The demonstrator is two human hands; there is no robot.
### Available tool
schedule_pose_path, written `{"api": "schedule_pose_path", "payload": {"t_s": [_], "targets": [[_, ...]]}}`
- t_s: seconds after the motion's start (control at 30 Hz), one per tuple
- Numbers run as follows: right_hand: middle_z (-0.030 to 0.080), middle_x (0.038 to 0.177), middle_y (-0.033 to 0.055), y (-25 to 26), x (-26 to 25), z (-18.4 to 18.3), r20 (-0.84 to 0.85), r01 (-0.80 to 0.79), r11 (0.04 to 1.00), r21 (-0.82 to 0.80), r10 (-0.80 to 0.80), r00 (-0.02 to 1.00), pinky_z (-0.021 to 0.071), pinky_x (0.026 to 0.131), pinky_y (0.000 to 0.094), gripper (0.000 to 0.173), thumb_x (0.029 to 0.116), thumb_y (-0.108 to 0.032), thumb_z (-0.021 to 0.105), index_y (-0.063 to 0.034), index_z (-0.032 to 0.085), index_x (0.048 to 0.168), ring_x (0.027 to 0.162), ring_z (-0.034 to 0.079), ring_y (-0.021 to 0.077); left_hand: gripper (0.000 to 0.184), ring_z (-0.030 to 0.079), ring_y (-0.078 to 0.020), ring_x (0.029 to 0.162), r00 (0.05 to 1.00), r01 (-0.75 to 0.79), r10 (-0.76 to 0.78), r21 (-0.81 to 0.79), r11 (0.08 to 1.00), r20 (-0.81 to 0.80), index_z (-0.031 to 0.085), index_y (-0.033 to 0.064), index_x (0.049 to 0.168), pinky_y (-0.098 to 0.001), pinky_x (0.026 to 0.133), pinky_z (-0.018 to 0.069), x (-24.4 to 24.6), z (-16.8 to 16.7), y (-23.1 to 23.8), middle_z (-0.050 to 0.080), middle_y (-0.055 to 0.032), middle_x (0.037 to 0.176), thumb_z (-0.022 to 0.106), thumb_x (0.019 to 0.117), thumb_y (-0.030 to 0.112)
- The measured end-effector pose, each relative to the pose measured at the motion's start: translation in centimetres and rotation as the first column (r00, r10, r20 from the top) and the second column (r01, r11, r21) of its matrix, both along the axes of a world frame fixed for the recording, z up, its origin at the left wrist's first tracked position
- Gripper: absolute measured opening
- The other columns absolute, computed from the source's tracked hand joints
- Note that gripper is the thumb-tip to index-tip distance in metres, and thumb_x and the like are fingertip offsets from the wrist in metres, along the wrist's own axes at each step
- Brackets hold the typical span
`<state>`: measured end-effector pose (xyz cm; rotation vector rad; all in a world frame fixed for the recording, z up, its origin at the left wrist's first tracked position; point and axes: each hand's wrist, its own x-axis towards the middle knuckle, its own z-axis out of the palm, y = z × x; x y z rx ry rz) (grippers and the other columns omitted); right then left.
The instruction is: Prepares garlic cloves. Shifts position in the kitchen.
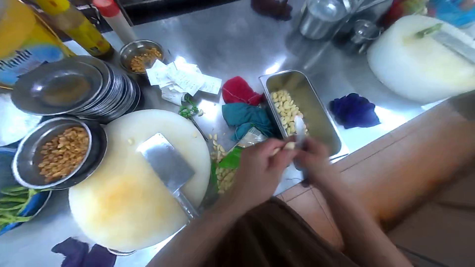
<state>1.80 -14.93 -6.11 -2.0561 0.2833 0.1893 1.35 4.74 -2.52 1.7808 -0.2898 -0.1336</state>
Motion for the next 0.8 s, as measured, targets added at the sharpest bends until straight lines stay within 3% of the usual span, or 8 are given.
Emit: {"api": "schedule_pose_path", "payload": {"t_s": [0.07,0.1,0.2,0.3,0.47,0.6,0.7,0.8], "targets": [[0.063,0.075,-0.0009,-4.5,-1.6,1.2,0.018,0.237,0.971,0.038,-0.238,0.971,0.0456,0.046,0.0243,0.017,0.0985,-0.014,0.063,-0.0085,0.067,0.115,0.052,0.051,0.0058,0.034,0.063,-0.0197,0.068,0.976,0.057,-0.062,-0.028,0.998,-0.21,0.07,-0.001,0.115,-0.0399,0.066,0.0554,2.6,-0.8,-3.2,0.068,-0.0127,0.084,0.056,0.1064,0.028],[0.06,0.071,-0.004,-6.2,-2.5,1.8,0.053,0.305,0.951,0.044,-0.307,0.95,0.0441,0.044,0.0204,0.015,0.0984,-0.014,0.061,-0.0104,0.066,0.113,0.049,0.048,0.0031,0.04,0.063,-0.0198,0.071,0.931,0.075,-0.098,-0.079,0.994,-0.352,0.068,-0.0009,0.12,-0.0391,0.069,0.0549,3.6,-1.6,-4.5,0.068,-0.0134,0.09,0.05,0.109,0.033],[0.053,0.061,-0.004,-8.7,-4.2,2.5,0.107,0.362,0.93,0.068,-0.367,0.924,0.0419,0.043,0.0203,0.012,0.0987,-0.014,0.059,-0.011,0.067,0.107,0.044,0.046,0.0052,0.056,0.045,-0.0038,0.051,0.733,-0.077,-0.223,-0.403,0.912,-0.643,0.064,0.0088,0.122,-0.0173,0.045,0.0372,3.1,-2.8,-5.5,0.059,0.0,0.081,0.03,0.1103,0.052],[0.052,0.06,-0.0027,-7.6,-5.1,1.6,0.077,0.286,0.957,0.056,-0.29,0.954,0.0419,0.041,0.0241,0.014,0.0968,-0.017,0.06,-0.0118,0.067,0.107,0.044,0.046,0.0076,0.053,0.049,-0.0039,0.054,0.584,-0.188,-0.425,-0.625,0.758,-0.691,0.062,0.0088,0.125,-0.0152,0.045,0.0373,1.2,-3.0,-4.8,0.062,-0.0022,0.089,0.026,0.1116,0.046],[0.059,0.067,0.0002,-3.3,-4.4,1.1,0.047,0.089,0.983,0.163,-0.097,0.994,0.0434,0.04,0.0254,0.024,0.0962,-0.037,0.062,-0.017,0.067,0.11,0.045,0.049,0.0108,0.045,0.05,-0.004,0.059,0.683,-0.068,-0.469,-0.688,0.722,-0.56,0.061,0.0087,0.136,-0.0164,0.05,0.0398,-0.7,-2.5,-4.1,0.065,-0.0032,0.094,0.028,0.1077,0.021],[0.061,0.071,-0.0098,-2.7,-4.1,2.3,0.198,-0.155,0.988,0.014,0.149,0.969,0.0435,0.042,0.0202,0.039,0.0976,-0.06,0.054,-0.0223,0.06,0.105,0.05,0.052,0.0024,0.045,0.051,-0.003,0.061,0.761,-0.004,-0.41,-0.636,0.772,-0.503,0.061,0.0097,0.136,-0.0168,0.051,0.0409,-1.7,-1.9,-3.1,0.066,-0.0015,0.096,0.031,0.1071,0.025],[0.062,0.074,-0.0137,-3.2,-3.7,2.7,0.283,-0.33,0.941,-0.071,0.336,0.898,0.0473,0.049,0.0179,0.041,0.1011,-0.062,0.049,-0.0227,0.06,0.103,0.059,0.056,-0.0022,0.038,0.05,-0.0004,0.062,0.889,0.135,-0.312,-0.459,0.878,-0.335,0.065,0.0083,0.133,-0.0169,0.054,0.0421,-2.3,-2.0,-2.4,0.065,0.0011,0.09,0.042,0.11,0.028],[0.052,0.067,-0.0134,-3.1,-3.1,3.4,0.285,-0.434,0.899,-0.064,0.433,0.855,0.0407,0.046,0.0155,0.038,0.1037,-0.058,0.047,-0.0227,0.058,0.097,0.054,0.048,-0.0036,0.026,0.058,-0.001,0.07,0.986,0.082,-0.114,-0.25,0.965,-0.119,0.073,0.0088,0.121,-0.0187,0.062,0.0513,-3.0,-1.8,-2.3,0.068,0.0025,0.091,0.06,0.1039,0.023]]}}
